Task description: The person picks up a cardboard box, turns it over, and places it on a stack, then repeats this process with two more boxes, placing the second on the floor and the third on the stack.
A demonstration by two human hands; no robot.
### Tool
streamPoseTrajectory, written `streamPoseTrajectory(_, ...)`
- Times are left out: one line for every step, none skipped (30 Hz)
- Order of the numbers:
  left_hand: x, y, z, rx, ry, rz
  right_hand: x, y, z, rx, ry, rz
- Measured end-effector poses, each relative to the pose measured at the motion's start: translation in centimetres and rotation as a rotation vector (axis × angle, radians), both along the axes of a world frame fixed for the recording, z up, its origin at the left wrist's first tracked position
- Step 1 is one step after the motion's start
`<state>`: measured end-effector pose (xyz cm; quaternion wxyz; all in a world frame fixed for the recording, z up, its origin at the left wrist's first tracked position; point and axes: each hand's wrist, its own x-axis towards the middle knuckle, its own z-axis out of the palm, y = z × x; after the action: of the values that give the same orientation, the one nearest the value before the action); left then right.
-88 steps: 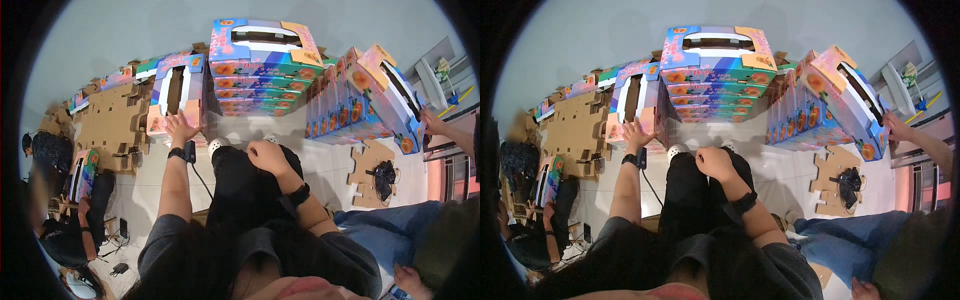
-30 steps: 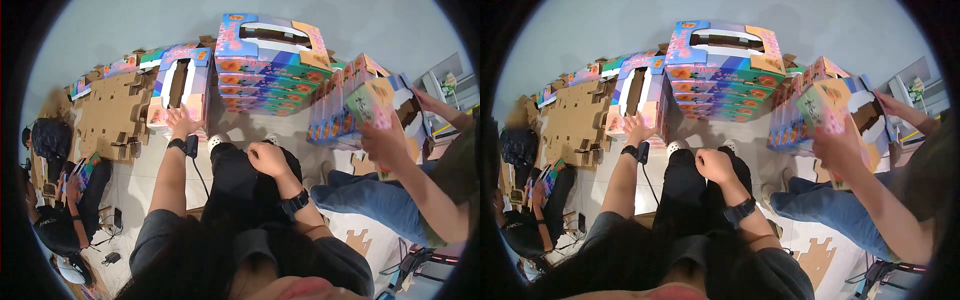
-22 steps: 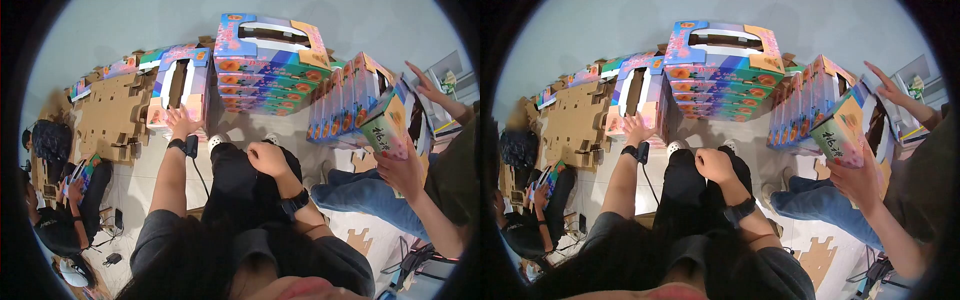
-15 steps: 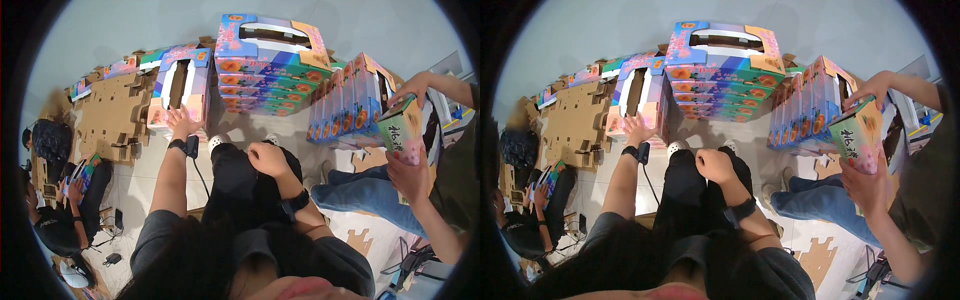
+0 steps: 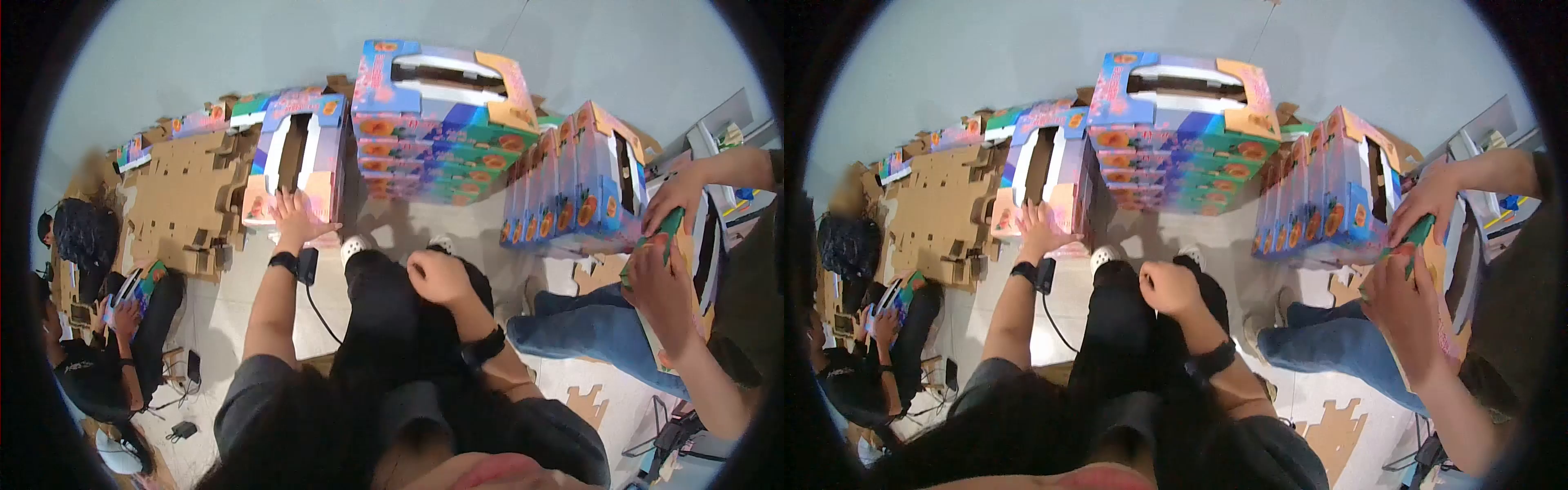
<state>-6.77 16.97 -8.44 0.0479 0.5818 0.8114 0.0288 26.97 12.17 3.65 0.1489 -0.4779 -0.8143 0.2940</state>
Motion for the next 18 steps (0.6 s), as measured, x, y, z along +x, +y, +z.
streamPoseTrajectory(-0.4,-1.2,0.0,-0.023,0.029,-0.065,0.0,0.0,0.1,-0.006,-0.002,0.003)
streamPoseTrajectory(-0.8,-2.1,0.5,-0.036,0.056,-0.128,-0.1,0.1,0.7,-0.078,-0.025,-0.023)
streamPoseTrajectory(-1.4,-1.2,1.2,-0.013,0.085,-0.180,0.2,0.3,0.7,-0.074,-0.020,-0.015)
streamPoseTrajectory(-1.8,-1.1,1.2,-0.083,0.115,-0.163,0.4,0.6,0.4,-0.048,-0.011,0.000)
streamPoseTrajectory(-2.4,-0.9,1.0,-0.059,0.136,-0.159,0.4,0.9,0.4,-0.035,-0.002,0.016)
streamPoseTrajectory(-4.6,0.3,-2.7,0.048,0.200,-0.216,0.3,0.9,0.6,-0.032,0.067,0.006)
streamPoseTrajectory(-6.6,0.1,-6.5,0.133,0.262,-0.277,0.2,0.4,0.3,-0.037,0.076,0.009)
streamPoseTrajectory(-6.7,-1.6,-6.5,0.065,0.233,-0.282,0.2,-0.1,0.1,-0.054,0.079,0.011)
streamPoseTrajectory(-6.1,-1.7,-4.9,0.022,0.210,-0.282,0.1,0.5,0.2,-0.046,0.085,0.017)
streamPoseTrajectory(-6.0,-0.2,-2.5,0.015,0.199,-0.273,0.0,0.6,0.3,-0.037,-0.048,0.020)
streamPoseTrajectory(-5.6,-0.3,-0.8,0.018,0.125,-0.242,0.0,0.6,0.5,-0.095,0.001,0.006)
streamPoseTrajectory(-5.8,0.0,-0.2,0.008,0.191,-0.243,-0.3,0.9,0.7,-0.068,-0.011,0.013)
streamPoseTrajectory(-5.6,-0.4,-0.3,-0.025,0.243,-0.254,-0.2,0.4,0.7,-0.063,-0.033,0.013)
streamPoseTrajectory(-5.0,-1.2,-0.6,-0.091,0.236,-0.281,0.3,-0.6,0.4,-0.090,-0.040,0.003)
streamPoseTrajectory(-4.9,-0.9,0.0,-0.128,0.240,-0.291,0.3,-0.5,0.3,-0.084,-0.040,0.007)
streamPoseTrajectory(-5.7,0.4,1.1,-0.141,0.261,-0.286,-0.2,0.6,0.5,-0.050,-0.025,0.022)
streamPoseTrajectory(-5.9,0.3,1.3,-0.080,0.298,-0.317,-0.3,0.5,0.9,-0.098,0.011,0.000)
streamPoseTrajectory(-6.3,0.2,1.5,-0.029,0.262,-0.333,-0.7,0.7,1.2,-0.109,-0.004,0.004)
